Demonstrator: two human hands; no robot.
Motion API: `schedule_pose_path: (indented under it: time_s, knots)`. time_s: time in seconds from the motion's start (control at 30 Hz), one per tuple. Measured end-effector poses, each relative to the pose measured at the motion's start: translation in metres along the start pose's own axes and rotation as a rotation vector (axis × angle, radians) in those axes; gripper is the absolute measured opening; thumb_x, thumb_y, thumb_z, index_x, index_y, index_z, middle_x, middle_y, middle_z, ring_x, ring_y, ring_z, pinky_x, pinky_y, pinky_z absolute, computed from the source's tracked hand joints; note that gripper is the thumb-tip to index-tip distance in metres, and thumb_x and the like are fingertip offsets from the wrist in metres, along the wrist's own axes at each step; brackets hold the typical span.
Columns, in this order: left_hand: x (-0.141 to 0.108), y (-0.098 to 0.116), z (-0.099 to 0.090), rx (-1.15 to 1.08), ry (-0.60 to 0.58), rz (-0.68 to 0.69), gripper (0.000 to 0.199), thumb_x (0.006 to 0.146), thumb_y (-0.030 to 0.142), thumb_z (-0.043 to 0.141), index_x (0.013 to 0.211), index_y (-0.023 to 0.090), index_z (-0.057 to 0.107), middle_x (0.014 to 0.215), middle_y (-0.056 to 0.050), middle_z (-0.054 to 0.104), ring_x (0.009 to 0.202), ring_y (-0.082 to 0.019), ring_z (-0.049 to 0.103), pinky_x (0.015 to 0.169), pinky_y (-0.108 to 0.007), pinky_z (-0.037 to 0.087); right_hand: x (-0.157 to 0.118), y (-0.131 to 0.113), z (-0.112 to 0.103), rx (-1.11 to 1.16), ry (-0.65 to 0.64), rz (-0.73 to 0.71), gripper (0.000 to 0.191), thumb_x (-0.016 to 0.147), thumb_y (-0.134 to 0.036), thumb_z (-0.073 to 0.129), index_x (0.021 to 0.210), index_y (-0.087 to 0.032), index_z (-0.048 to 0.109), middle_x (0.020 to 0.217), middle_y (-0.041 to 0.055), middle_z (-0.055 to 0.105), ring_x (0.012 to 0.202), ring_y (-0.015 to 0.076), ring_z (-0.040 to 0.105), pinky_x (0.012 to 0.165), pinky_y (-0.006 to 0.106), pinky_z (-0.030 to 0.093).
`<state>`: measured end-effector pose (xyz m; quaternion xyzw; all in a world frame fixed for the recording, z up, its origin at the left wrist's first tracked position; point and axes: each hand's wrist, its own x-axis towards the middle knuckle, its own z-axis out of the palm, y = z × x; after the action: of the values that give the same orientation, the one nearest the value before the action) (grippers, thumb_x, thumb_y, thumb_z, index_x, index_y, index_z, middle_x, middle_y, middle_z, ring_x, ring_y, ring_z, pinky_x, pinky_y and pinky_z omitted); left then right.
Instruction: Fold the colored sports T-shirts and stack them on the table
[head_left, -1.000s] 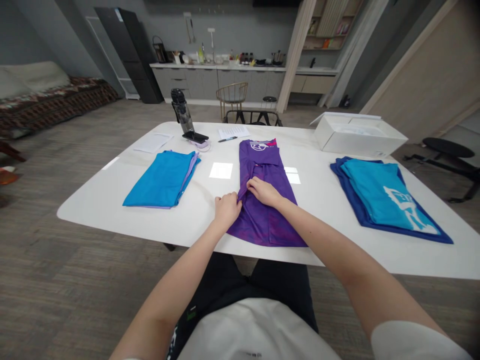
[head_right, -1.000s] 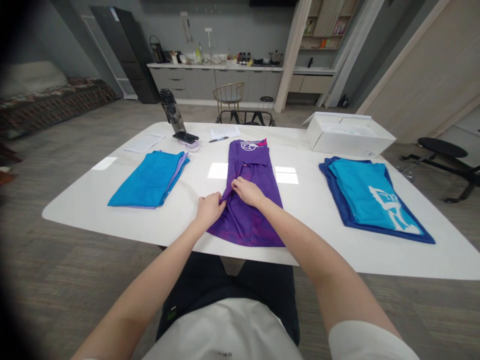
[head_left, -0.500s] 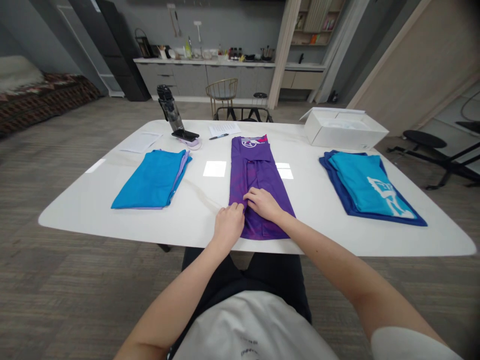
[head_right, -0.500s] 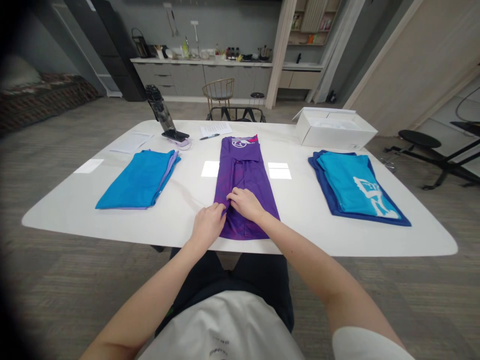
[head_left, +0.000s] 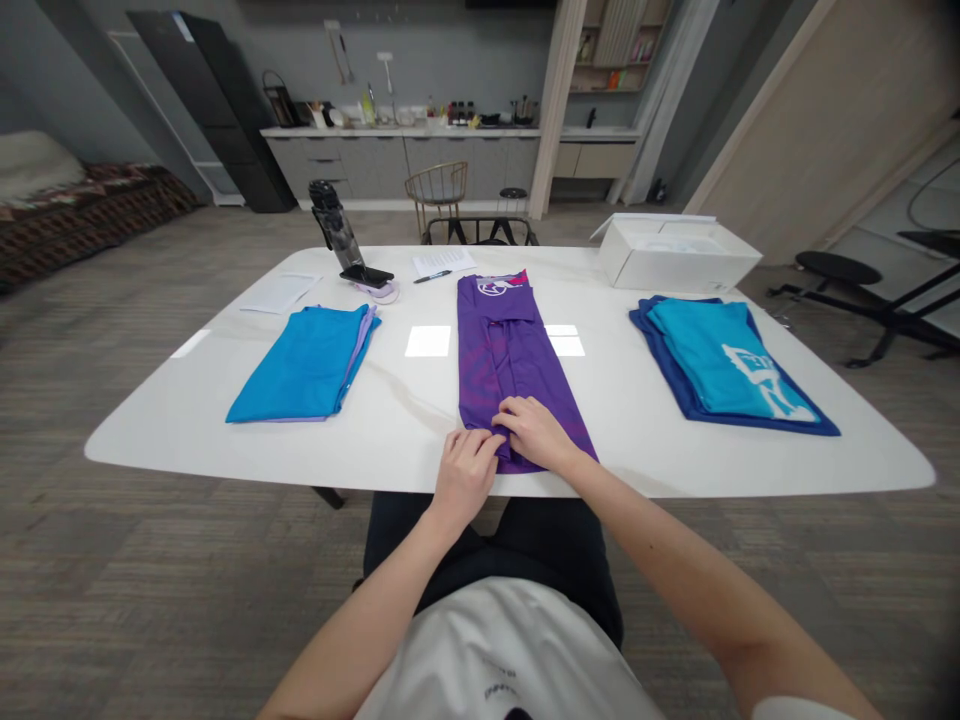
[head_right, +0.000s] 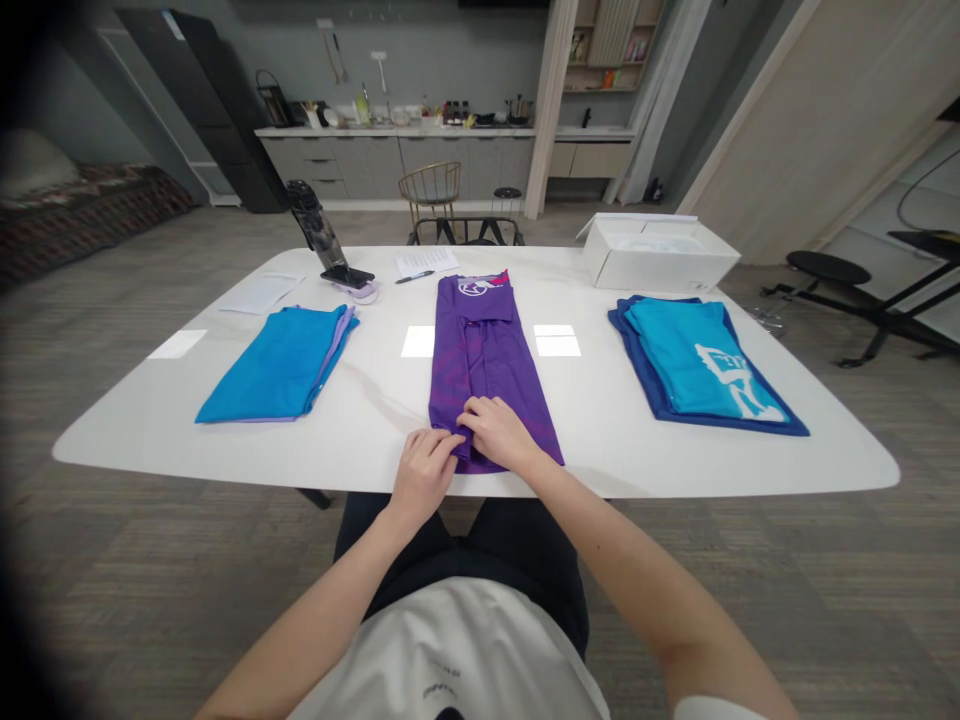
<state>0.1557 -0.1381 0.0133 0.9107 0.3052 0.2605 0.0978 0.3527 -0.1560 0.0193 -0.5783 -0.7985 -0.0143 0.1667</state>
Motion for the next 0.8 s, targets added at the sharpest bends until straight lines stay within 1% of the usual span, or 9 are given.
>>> schedule_pose_path:
  time_s: [0.07, 0.17, 0.27, 0.37, 0.43, 0.6, 0.7, 0.8]
  knots:
    - [-0.003, 0.001, 0.004, 0.011, -0.012, -0.005, 0.032, 0.096, 0.015, 0.046, 0.123, 0.023, 0.063, 0.113, -0.010, 0.066, 0.107, -0.023, 0.060, 0.099, -0.043, 0.045, -0.010, -0.004, 0.002, 0.007, 0.018, 0.035, 0.028, 0.091, -0.006, 0.053, 0.108, -0.020, 0.071, 0.111, 0.0093, 0.063, 0.096, 0.0218, 0.054, 0.084, 0.036, 0.037]
    - [-0.008, 0.000, 0.007, 0.089, -0.027, -0.103, 0.040, 0.089, 0.013, 0.055, 0.128, 0.020, 0.058, 0.122, -0.012, 0.063, 0.113, -0.028, 0.057, 0.097, -0.045, 0.046, -0.024, -0.007, 0.004, 0.010, 0.046, 0.089, 0.030, 0.091, -0.006, 0.053, 0.108, -0.020, 0.073, 0.111, 0.0094, 0.064, 0.099, 0.0224, 0.055, 0.085, 0.036, 0.039]
    - [-0.013, -0.003, 0.006, 0.121, -0.040, -0.171, 0.040, 0.086, 0.007, 0.052, 0.124, 0.017, 0.058, 0.119, -0.012, 0.063, 0.110, -0.028, 0.057, 0.094, -0.043, 0.048, -0.036, -0.012, 0.007, -0.011, 0.060, 0.111, 0.032, 0.091, -0.006, 0.056, 0.113, -0.020, 0.074, 0.112, 0.0086, 0.064, 0.100, 0.0223, 0.056, 0.084, 0.036, 0.039]
    - [-0.019, -0.007, 0.001, 0.077, -0.041, -0.134, 0.037, 0.088, 0.003, 0.045, 0.118, 0.018, 0.061, 0.113, -0.010, 0.063, 0.106, -0.025, 0.056, 0.094, -0.039, 0.050, -0.044, -0.022, 0.011, -0.037, 0.043, 0.113, 0.031, 0.091, -0.009, 0.060, 0.116, -0.021, 0.073, 0.112, 0.0082, 0.064, 0.101, 0.0221, 0.056, 0.084, 0.036, 0.039]
    - [-0.023, -0.009, -0.002, 0.057, -0.038, -0.097, 0.035, 0.090, 0.003, 0.043, 0.114, 0.018, 0.063, 0.113, -0.009, 0.063, 0.106, -0.024, 0.055, 0.096, -0.038, 0.051, -0.047, -0.030, 0.013, -0.048, 0.017, 0.109, 0.030, 0.092, -0.012, 0.062, 0.119, -0.021, 0.072, 0.111, 0.0084, 0.064, 0.101, 0.0220, 0.056, 0.085, 0.036, 0.039]
    - [-0.030, -0.021, -0.007, 0.044, -0.075, -0.009, 0.033, 0.090, 0.002, 0.042, 0.103, 0.018, 0.067, 0.118, -0.009, 0.063, 0.110, -0.023, 0.054, 0.098, -0.037, 0.052, -0.049, -0.044, 0.014, -0.073, -0.029, 0.090, 0.031, 0.095, -0.015, 0.061, 0.124, -0.020, 0.070, 0.107, 0.0083, 0.063, 0.098, 0.0214, 0.056, 0.086, 0.035, 0.038]
    - [-0.032, -0.032, -0.014, 0.076, -0.098, 0.038, 0.031, 0.091, 0.003, 0.043, 0.104, 0.017, 0.067, 0.120, -0.010, 0.063, 0.112, -0.024, 0.053, 0.098, -0.037, 0.051, -0.044, -0.049, 0.015, -0.072, -0.022, 0.083, 0.024, 0.095, -0.016, 0.062, 0.117, -0.020, 0.072, 0.104, 0.0076, 0.063, 0.097, 0.0210, 0.056, 0.084, 0.035, 0.037]
    - [-0.036, -0.040, -0.026, 0.150, -0.095, 0.044, 0.034, 0.090, 0.003, 0.043, 0.109, 0.018, 0.067, 0.120, -0.011, 0.062, 0.110, -0.026, 0.052, 0.097, -0.039, 0.051, -0.035, -0.057, 0.014, -0.042, 0.004, 0.050, 0.015, 0.095, -0.017, 0.063, 0.106, -0.018, 0.072, 0.103, 0.0071, 0.063, 0.097, 0.0207, 0.056, 0.085, 0.034, 0.036]
